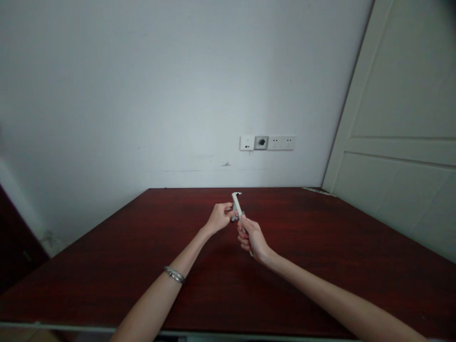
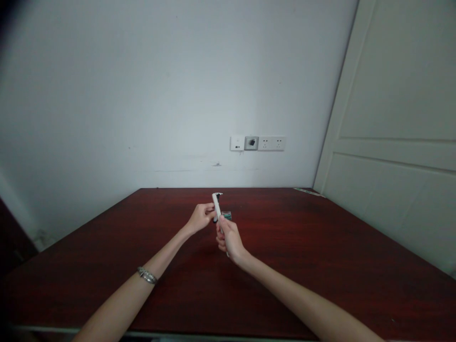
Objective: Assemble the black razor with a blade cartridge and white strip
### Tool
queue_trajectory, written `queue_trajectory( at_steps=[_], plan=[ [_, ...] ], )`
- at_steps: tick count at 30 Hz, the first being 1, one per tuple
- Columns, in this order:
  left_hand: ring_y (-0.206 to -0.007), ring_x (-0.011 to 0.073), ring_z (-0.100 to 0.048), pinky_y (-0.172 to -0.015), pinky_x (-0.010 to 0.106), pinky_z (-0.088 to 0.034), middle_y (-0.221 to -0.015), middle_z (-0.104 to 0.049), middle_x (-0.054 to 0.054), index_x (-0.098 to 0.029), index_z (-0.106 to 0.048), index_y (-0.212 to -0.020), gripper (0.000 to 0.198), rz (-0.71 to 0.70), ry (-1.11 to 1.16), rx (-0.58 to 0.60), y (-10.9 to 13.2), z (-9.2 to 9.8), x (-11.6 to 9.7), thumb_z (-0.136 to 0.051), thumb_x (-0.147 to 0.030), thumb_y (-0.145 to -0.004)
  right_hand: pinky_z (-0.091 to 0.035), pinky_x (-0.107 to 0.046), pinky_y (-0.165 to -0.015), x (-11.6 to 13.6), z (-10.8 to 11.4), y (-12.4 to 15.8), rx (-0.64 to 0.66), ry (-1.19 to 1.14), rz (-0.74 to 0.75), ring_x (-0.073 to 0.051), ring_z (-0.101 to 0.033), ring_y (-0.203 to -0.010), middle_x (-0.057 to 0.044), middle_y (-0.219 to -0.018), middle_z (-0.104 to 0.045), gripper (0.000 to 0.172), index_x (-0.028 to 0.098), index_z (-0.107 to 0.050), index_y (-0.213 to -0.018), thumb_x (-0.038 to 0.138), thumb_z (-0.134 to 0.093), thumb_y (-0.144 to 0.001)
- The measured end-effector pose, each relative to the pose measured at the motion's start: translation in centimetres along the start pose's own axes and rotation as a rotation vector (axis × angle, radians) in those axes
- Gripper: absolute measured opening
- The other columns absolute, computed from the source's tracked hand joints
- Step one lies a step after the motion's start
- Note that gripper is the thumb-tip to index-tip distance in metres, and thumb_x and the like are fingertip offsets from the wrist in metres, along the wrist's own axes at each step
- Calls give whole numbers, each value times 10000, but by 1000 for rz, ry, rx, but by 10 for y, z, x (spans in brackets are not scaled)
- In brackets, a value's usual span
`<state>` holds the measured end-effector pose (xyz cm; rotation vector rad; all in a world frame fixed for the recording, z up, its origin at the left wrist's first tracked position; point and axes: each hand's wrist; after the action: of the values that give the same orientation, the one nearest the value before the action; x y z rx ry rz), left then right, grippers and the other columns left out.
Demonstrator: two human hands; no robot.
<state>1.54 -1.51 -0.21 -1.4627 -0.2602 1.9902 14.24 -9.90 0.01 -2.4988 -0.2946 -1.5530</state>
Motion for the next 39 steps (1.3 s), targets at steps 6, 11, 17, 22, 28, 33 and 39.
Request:
queue_trajectory(
  at_steps=[6,11,17,22,28,33,39],
  plan=[
    [-645,151,-607,-617,242,-479,-715,-653,48,-104,-614,-760,105,-10,49,-1,0,0,-3,-535,-158,-716,-52,-135,-296,4,1,0,9,-74,44,-2,-110,-306,125,-401,-229,426,190,-370,-629,552,-593,-656],
    [-623,153,-614,-603,249,-487,-709,-659,48,-108,-613,-750,102,26,62,7,0,0,0,-561,-184,-706,-44,-132,-299,-1,7,3,14,-37,-26,-3,-119,-305,122,-404,-242,432,191,-368,-632,567,-580,-660],
    [-602,144,-610,-603,249,-491,-670,-644,36,-112,-600,-740,95,29,55,-6,1,1,2,-561,-196,-717,-47,-135,-299,4,9,2,14,-63,67,-2,-110,-310,123,-407,-233,419,189,-370,-627,552,-573,-676],
    [-607,144,-613,-594,238,-482,-697,-656,46,-106,-609,-753,93,13,25,2,1,-1,0,-545,-163,-717,-52,-136,-289,-4,9,-1,-2,-1,-14,-4,-127,-296,123,-398,-243,435,193,-370,-629,575,-576,-656],
    [-680,164,-623,-629,246,-483,-747,-665,58,-110,-620,-786,116,-18,5,9,0,-1,0,-543,-170,-724,-55,-130,-291,-1,5,-1,-19,-42,65,0,-129,-297,123,-400,-243,436,189,-374,-627,568,-589,-646],
    [-653,160,-621,-616,246,-481,-753,-668,68,-106,-619,-798,127,11,15,22,1,0,1,-533,-165,-726,-55,-129,-286,0,5,0,-11,-1,29,-1,-131,-294,122,-397,-250,445,190,-376,-631,585,-583,-641],
    [-640,149,-609,-600,231,-464,-709,-658,51,-107,-618,-748,110,-27,-1,6,1,1,3,-524,-156,-719,-62,-127,-285,-2,5,-1,-12,20,35,-2,-138,-292,125,-391,-240,452,191,-371,-630,593,-575,-640]
  ],
)
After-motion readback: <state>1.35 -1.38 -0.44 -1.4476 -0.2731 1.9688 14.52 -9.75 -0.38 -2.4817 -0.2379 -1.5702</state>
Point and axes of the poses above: each hand's wrist, its own y-axis away from the middle knuckle, its own z-axis out of the back of the hand, x = y × z
